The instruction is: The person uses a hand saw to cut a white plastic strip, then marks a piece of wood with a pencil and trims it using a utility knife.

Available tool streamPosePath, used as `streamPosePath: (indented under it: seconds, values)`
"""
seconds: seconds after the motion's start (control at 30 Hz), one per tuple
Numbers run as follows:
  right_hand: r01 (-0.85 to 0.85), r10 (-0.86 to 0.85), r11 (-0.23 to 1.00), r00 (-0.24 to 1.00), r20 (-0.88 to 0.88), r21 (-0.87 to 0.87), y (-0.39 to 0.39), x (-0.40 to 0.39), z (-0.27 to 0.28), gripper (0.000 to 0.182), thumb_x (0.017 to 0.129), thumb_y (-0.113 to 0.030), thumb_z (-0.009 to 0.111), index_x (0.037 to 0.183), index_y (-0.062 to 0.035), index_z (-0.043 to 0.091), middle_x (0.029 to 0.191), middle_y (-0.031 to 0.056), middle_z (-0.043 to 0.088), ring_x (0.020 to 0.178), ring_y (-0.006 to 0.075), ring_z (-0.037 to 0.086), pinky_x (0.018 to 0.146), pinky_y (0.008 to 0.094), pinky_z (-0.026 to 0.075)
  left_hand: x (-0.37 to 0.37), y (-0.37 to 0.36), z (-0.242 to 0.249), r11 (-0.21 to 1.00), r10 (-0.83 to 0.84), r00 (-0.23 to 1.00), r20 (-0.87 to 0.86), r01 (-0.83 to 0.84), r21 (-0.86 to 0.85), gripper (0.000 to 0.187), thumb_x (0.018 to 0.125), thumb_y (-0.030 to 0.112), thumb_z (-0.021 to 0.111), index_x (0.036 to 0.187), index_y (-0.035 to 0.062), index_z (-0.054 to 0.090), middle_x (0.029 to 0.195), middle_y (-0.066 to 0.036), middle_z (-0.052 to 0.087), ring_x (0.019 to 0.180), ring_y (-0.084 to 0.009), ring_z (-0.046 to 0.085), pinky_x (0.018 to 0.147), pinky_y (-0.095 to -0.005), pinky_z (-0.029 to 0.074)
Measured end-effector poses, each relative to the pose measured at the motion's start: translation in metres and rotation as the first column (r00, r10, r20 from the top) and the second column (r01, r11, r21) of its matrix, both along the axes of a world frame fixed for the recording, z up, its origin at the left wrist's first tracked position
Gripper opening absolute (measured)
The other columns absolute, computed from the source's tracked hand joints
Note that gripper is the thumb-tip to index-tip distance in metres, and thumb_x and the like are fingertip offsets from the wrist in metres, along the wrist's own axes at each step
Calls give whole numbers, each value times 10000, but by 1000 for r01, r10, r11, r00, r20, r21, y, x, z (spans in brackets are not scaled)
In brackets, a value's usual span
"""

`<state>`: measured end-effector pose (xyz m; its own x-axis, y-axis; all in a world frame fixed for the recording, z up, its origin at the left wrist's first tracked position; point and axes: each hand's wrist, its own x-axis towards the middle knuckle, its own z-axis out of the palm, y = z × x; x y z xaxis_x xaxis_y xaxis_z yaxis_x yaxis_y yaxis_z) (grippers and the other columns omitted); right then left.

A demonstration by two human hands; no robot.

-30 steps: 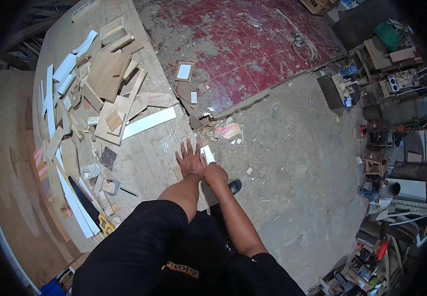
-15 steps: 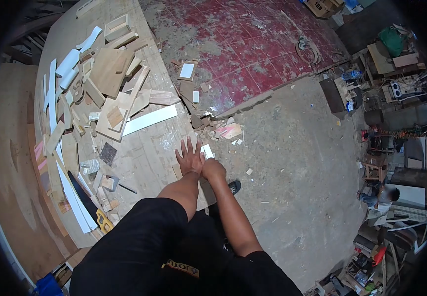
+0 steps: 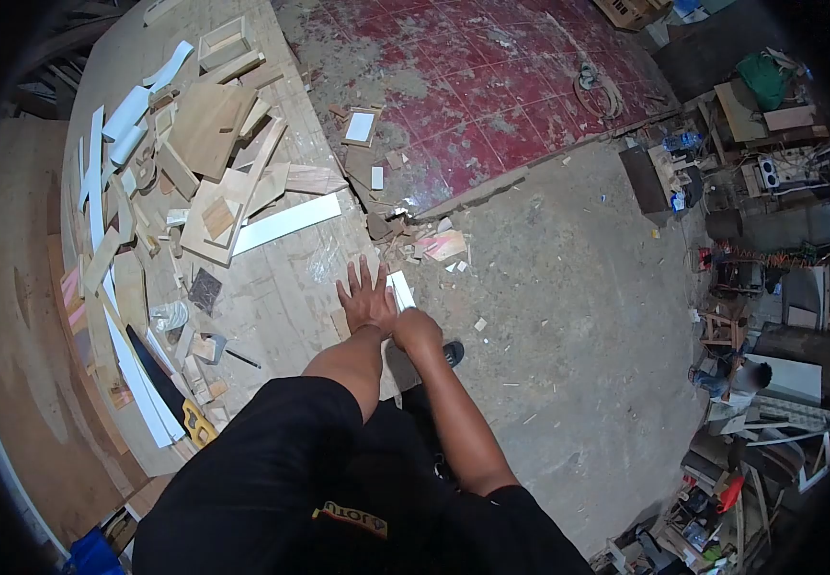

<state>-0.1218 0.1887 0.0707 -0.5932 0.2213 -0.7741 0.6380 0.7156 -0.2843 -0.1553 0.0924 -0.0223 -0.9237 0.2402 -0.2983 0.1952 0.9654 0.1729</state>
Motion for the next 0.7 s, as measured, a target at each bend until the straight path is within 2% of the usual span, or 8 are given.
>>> streamPosePath:
  seconds: [0.07, 0.2, 0.3, 0.37, 0.43, 0.53, 0.6, 0.7]
  values:
    - [110, -110, 994, 994, -7, -1, -6, -17, -23, 372, 920, -185, 477, 1166, 45, 634, 1128, 281, 672, 1058, 423, 664, 921, 493, 518, -1, 0, -8, 1000, 1, 1000, 14, -1, 8, 572, 990, 376, 380, 1548, 262, 324, 1662, -100, 98, 1525, -343, 37, 1176, -610, 34]
    - [126, -125, 992, 989, -77, 13, -7, 0, -11, 350, 919, -185, 488, 1131, 40, 654, 1135, 279, 672, 1063, 418, 664, 920, 494, 520, -2, 1, 5, 1000, 7, 999, 41, -7, -6, 566, 994, 378, 369, 1547, 265, 326, 1665, -91, 89, 1527, -339, 27, 1178, -607, 28]
    - [93, -92, 996, 994, -52, 10, -5, 24, 3, 343, 917, -183, 493, 1114, 42, 660, 1135, 280, 671, 1067, 418, 663, 924, 492, 519, 1, 0, 2, 1000, 0, 1000, -11, 0, -7, 566, 993, 375, 372, 1547, 266, 327, 1666, -88, 84, 1527, -337, 23, 1179, -605, 28]
    - [107, -108, 993, 994, 32, 39, -7, 29, 24, 345, 916, -182, 488, 1114, 45, 658, 1134, 285, 670, 1065, 426, 661, 921, 493, 520, 1, -2, 2, 1000, 7, 1000, -22, -7, 24, 581, 978, 350, 393, 1547, 251, 328, 1662, -108, 95, 1523, -356, 40, 1176, -615, 32]
    - [105, -106, 994, 994, 20, 42, -7, 22, 22, 348, 917, -185, 488, 1113, 47, 657, 1134, 285, 670, 1062, 425, 662, 918, 492, 521, 1, 0, 4, 998, 1, 999, -33, 1, 62, 597, 963, 325, 414, 1548, 235, 330, 1657, -127, 106, 1519, -374, 58, 1173, -626, 37]
    - [74, -74, 997, 997, -21, 12, -5, 0, 4, 356, 919, -195, 486, 1114, 51, 655, 1133, 283, 671, 1059, 425, 663, 915, 491, 522, -2, -2, 0, 1000, 2, 999, 32, -2, -11, 585, 991, 366, 371, 1560, 259, 290, 1667, -96, 74, 1527, -339, 22, 1178, -606, 30]
    - [88, -88, 996, 993, -73, 5, -8, -9, -15, 372, 924, -208, 480, 1122, 57, 650, 1118, 283, 675, 1050, 426, 667, 909, 487, 525, -2, -3, -8, 998, 4, 1000, -23, -2, 61, 640, 951, 334, 424, 1562, 201, 289, 1658, -126, 104, 1522, -365, 51, 1172, -626, 47]
    - [45, -42, 998, 997, -69, 47, -4, 7, -28, 369, 920, -193, 479, 1132, 60, 646, 1100, 290, 677, 1041, 428, 669, 903, 485, 528, 0, -1, -2, 999, 9, 999, -33, -7, 46, 653, 954, 334, 420, 1566, 162, 268, 1658, -126, 105, 1523, -361, 54, 1173, -625, 49]
